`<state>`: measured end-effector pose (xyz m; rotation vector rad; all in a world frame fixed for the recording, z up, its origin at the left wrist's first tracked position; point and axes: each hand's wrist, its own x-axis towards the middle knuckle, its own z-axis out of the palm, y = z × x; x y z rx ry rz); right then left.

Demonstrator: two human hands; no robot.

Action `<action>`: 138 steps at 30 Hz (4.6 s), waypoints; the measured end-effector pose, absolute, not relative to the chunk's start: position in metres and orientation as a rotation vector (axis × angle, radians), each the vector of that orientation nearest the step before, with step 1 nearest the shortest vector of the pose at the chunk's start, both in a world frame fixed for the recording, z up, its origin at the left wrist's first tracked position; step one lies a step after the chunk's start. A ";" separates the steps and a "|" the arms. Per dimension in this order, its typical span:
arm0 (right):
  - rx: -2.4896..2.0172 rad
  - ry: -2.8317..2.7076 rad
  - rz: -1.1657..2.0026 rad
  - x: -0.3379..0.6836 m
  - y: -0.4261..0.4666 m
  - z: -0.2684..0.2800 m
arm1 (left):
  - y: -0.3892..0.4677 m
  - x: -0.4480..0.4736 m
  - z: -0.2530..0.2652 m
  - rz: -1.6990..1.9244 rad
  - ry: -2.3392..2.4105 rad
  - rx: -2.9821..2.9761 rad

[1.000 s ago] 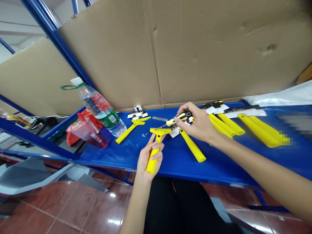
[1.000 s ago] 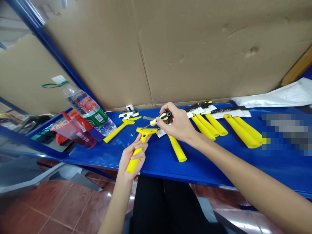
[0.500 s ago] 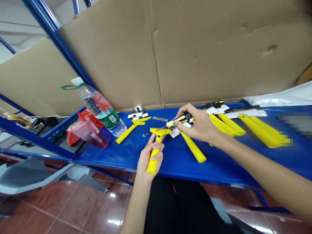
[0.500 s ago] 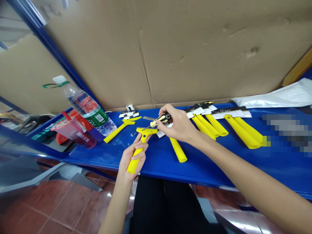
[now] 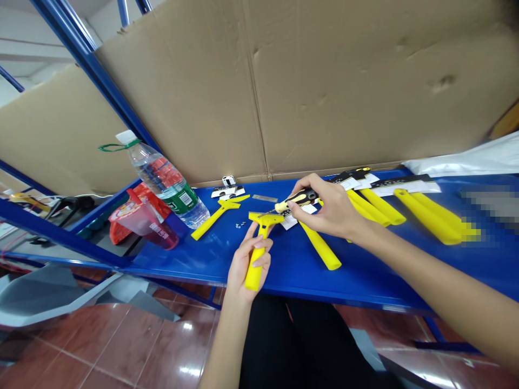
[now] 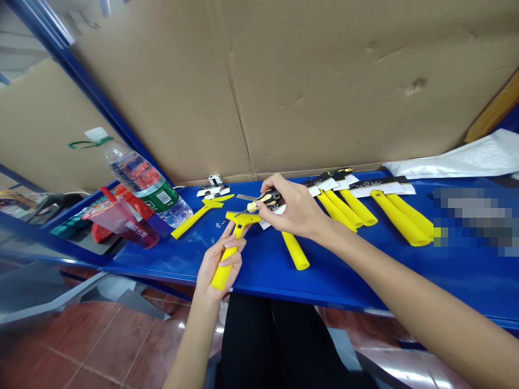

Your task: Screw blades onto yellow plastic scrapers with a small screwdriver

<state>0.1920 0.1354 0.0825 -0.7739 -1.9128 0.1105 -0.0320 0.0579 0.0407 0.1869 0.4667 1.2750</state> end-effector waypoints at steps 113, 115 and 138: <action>-0.763 -2.257 0.180 0.260 0.212 0.201 | 0.165 0.050 0.064 0.839 0.441 0.359; -0.714 -2.284 0.231 0.259 0.212 0.199 | 0.165 0.050 0.064 0.839 0.450 0.363; -0.790 -2.227 0.312 0.261 0.218 0.195 | 0.166 0.049 0.066 0.929 0.429 0.325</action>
